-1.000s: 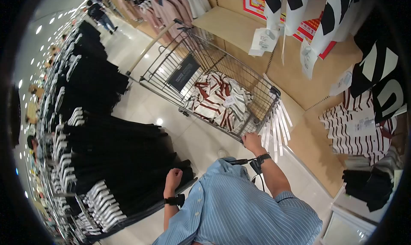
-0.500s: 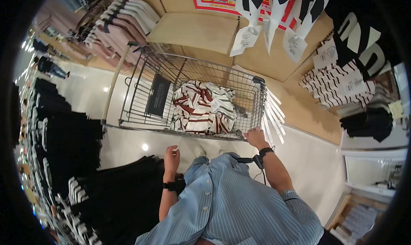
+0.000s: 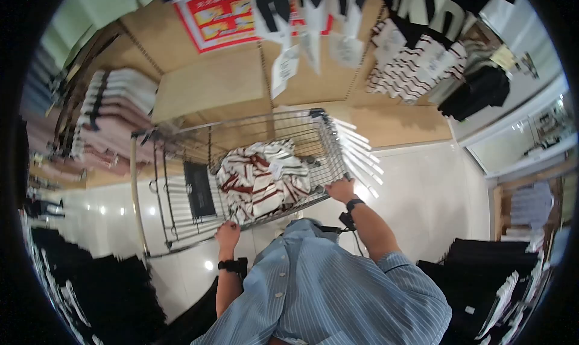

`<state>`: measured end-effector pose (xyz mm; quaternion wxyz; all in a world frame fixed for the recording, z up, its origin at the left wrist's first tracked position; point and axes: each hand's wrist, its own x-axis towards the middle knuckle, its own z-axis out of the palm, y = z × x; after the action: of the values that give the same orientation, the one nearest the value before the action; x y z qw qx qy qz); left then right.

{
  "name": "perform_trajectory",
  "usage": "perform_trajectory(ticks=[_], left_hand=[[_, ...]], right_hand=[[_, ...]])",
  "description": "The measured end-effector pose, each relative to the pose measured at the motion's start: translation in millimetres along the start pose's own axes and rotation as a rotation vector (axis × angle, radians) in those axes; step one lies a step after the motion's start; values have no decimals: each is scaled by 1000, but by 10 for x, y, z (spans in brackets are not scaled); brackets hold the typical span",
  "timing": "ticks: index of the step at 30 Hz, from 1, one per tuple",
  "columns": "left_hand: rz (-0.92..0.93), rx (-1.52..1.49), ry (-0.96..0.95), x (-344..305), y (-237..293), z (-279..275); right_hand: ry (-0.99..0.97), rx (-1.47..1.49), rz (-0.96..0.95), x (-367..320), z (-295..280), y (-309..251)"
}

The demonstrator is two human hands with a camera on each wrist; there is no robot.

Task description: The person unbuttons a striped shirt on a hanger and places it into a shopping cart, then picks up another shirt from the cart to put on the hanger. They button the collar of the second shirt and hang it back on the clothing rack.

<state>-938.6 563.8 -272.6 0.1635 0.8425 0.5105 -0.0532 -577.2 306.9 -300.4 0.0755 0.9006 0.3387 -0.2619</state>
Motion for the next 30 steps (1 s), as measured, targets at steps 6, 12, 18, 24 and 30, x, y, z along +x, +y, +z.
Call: perform_trajectory(ticks=[6, 12, 18, 24, 30], left_hand=[[13, -281, -364, 389, -14, -49], [-14, -317, -561, 1058, 45, 16], [-137, -625, -781, 1556, 197, 637], [-50, -605, -824, 1410, 693, 876], [0, -437, -924, 1614, 753, 1298]], right_hand=[[-17, 29, 62, 15, -111, -64], [31, 41, 64, 14, -62, -36], [55, 39, 76, -2, -24, -41], [85, 31, 65, -13, -46, -37], [70, 49, 70, -3, -55, -46]])
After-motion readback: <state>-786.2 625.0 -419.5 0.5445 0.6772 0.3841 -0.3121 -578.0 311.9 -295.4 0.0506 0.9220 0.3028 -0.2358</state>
